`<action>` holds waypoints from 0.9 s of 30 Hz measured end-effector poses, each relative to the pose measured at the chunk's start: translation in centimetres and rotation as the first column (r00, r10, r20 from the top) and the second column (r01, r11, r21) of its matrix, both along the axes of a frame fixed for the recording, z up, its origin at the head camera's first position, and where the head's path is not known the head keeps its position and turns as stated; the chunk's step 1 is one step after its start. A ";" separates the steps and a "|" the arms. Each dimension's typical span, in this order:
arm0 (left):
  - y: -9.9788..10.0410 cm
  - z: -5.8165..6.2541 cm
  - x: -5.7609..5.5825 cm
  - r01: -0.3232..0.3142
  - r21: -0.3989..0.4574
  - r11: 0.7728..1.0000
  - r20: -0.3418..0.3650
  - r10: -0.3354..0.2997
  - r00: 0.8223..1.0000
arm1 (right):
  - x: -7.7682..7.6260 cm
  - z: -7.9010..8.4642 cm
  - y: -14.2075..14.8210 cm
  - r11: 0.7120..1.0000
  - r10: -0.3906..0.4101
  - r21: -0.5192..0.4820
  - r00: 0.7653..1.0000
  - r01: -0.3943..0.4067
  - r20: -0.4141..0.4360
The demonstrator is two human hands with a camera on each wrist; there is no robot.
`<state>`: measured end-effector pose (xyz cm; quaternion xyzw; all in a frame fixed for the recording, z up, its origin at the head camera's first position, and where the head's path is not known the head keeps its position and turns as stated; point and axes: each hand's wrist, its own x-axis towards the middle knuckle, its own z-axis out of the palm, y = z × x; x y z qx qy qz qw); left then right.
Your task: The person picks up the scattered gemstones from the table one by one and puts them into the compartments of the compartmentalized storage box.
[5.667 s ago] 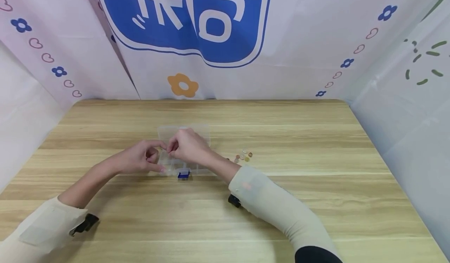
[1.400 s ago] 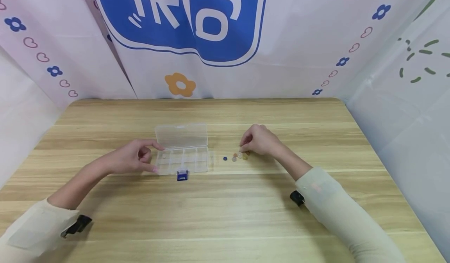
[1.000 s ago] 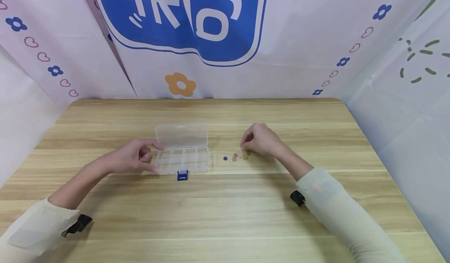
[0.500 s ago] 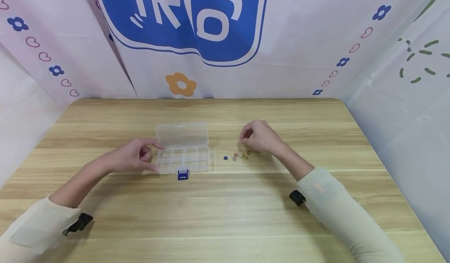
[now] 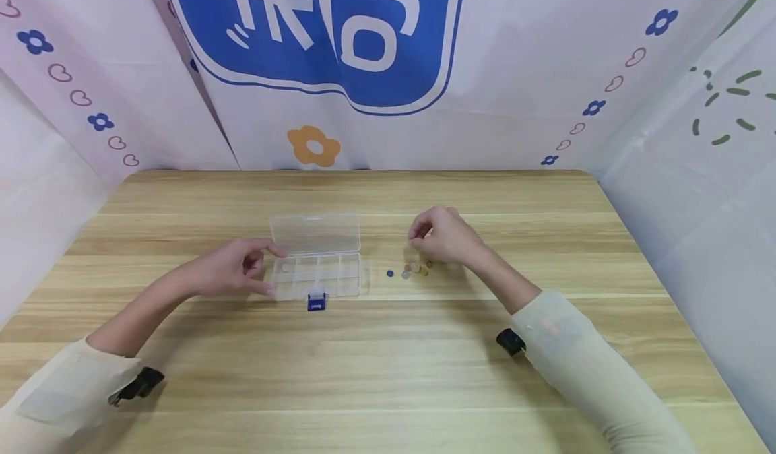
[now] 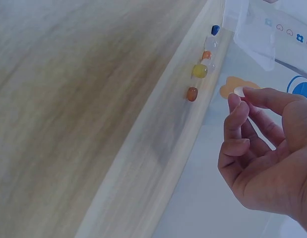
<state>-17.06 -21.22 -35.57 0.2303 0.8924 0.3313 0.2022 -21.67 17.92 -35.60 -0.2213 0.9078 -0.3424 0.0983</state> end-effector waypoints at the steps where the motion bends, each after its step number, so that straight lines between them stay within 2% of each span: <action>1: 0.0 0.0 0.0 0.001 -0.001 1.000 -0.008 -0.001 1.000 | 0.0 0.0 0.0 1.000 0.001 -0.004 1.000 -0.001 0.001; 7: 0.3 -0.2 0.2 -0.001 0.004 1.000 -0.045 0.001 0.999 | 0.0 0.0 -0.1 1.000 0.006 -0.017 1.000 -0.006 0.003; 19: 0.4 0.2 0.1 0.012 -0.025 1.000 -0.057 -0.014 0.998 | 0.2 0.0 -0.2 1.000 0.002 -0.031 1.000 -0.002 -0.005; 27: 0.7 -0.2 0.3 -0.019 -0.036 0.999 -0.114 0.014 0.993 | 0.2 -0.2 -0.2 0.998 0.017 -0.055 1.000 -0.017 -0.013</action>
